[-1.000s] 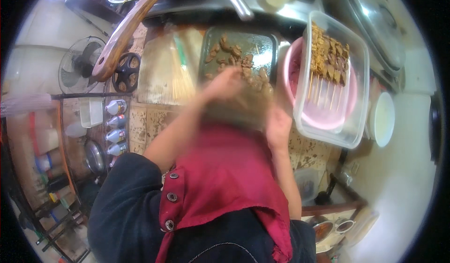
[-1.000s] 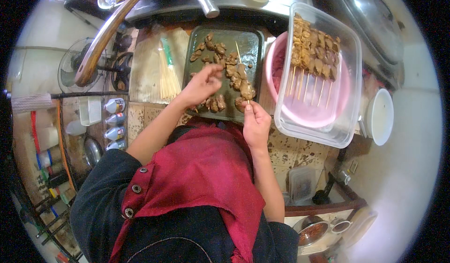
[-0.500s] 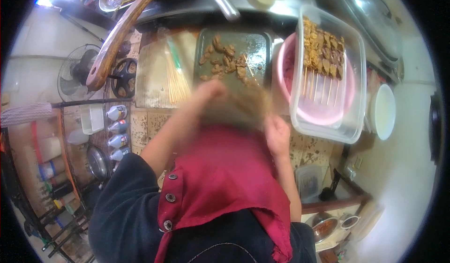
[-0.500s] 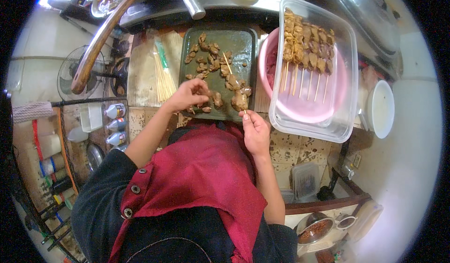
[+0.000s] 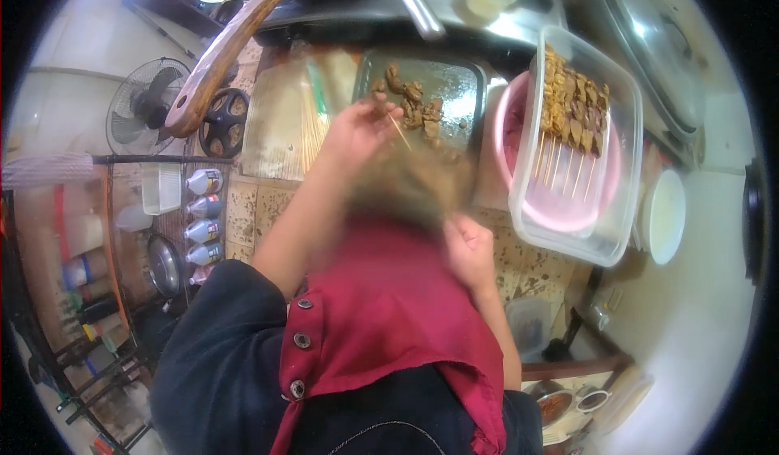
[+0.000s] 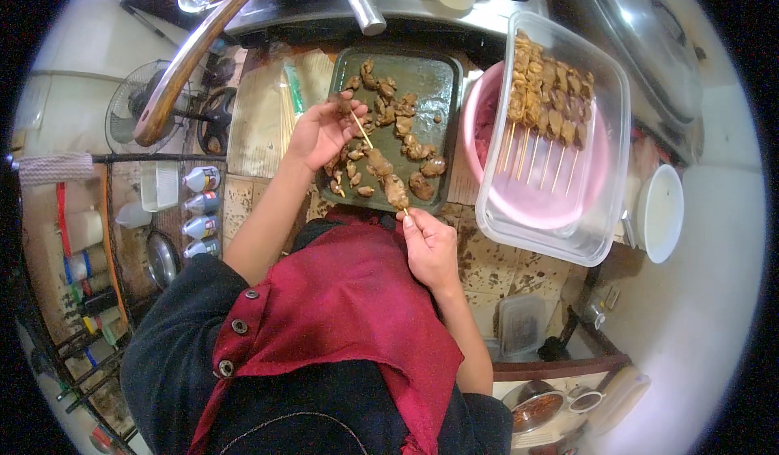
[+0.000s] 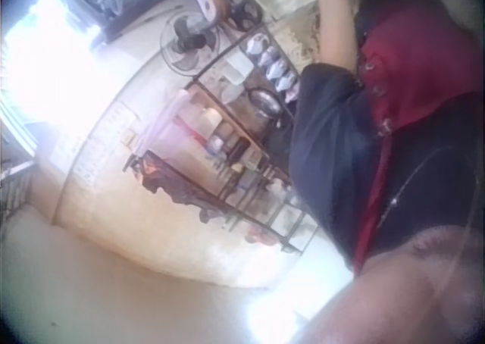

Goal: The person prepares skewers by sliding pieces of meat onto wooden sticks and then places the assembled skewers into a plastic container.

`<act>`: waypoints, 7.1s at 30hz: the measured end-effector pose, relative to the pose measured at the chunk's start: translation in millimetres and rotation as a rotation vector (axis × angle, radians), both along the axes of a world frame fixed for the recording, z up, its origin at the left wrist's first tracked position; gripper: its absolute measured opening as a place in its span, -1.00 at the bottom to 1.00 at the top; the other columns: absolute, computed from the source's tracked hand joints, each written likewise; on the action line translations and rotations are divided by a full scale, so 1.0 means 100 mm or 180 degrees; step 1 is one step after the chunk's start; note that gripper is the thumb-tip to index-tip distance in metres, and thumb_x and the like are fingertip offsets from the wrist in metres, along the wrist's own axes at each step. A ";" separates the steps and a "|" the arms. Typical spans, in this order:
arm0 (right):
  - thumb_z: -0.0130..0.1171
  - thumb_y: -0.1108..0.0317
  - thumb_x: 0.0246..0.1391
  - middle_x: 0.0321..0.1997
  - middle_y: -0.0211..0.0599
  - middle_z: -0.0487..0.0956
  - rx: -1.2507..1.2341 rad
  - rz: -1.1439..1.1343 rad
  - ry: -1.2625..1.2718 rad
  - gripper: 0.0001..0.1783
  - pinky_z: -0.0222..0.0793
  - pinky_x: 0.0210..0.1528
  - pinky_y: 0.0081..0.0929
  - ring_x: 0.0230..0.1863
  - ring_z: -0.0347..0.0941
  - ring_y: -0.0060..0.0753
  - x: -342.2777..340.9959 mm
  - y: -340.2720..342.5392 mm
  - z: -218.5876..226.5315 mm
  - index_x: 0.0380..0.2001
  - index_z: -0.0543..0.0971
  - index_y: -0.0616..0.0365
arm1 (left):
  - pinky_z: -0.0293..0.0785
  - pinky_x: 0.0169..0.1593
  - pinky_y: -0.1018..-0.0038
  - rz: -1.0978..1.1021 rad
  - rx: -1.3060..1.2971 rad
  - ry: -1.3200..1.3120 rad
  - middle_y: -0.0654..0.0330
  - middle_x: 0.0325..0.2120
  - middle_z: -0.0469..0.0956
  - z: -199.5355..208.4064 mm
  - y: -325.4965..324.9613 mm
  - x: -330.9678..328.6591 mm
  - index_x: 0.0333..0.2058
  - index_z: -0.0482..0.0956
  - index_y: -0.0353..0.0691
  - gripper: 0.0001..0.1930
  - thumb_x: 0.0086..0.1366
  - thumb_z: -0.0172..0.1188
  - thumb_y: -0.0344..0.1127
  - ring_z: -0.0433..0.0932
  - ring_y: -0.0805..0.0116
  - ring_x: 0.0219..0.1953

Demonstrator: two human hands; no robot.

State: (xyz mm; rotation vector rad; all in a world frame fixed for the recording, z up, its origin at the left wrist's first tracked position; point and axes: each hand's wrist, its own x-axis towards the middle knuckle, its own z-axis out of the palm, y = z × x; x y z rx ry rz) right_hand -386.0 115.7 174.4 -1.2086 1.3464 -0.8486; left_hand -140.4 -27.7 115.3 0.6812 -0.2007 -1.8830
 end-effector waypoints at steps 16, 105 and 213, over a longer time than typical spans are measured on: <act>0.01 0.39 0.16 -0.52 -0.28 0.55 -0.0041 0.0028 0.0102 -0.77 0.34 -0.33 -0.59 -0.44 0.41 -0.60 -0.05 -0.06 0.09 -0.30 0.55 0.35 | 0.54 0.00 0.36 -0.0091 -0.0001 -0.0788 -0.03 -0.15 0.50 0.19 -0.08 -0.14 -0.05 0.38 -0.43 -0.69 0.36 -0.02 -0.31 0.52 0.13 -0.03; -0.05 0.37 0.24 -0.64 -0.68 0.26 0.0282 -0.1506 -0.0781 -0.79 -0.06 -0.62 -0.76 -0.64 0.06 -0.84 -0.10 0.12 -0.14 -0.24 0.52 0.28 | 0.36 -0.09 0.17 -0.0926 -0.3356 -0.5914 -0.03 -0.39 0.45 -0.70 -0.46 -1.43 -0.35 0.47 -0.29 -0.88 0.14 -0.01 -0.44 0.43 -0.03 -0.17; 0.00 0.34 0.21 -0.58 -0.51 0.41 0.0212 0.0365 -0.0543 -0.77 0.19 -0.46 -0.66 -0.53 0.24 -0.69 -0.03 -0.07 0.01 -0.30 0.54 0.31 | 0.55 -0.12 0.43 -0.0295 0.0025 -0.1187 0.13 -0.21 0.56 0.47 0.21 -0.01 -0.04 0.45 -0.30 -0.67 0.29 0.11 -0.25 0.56 0.34 -0.21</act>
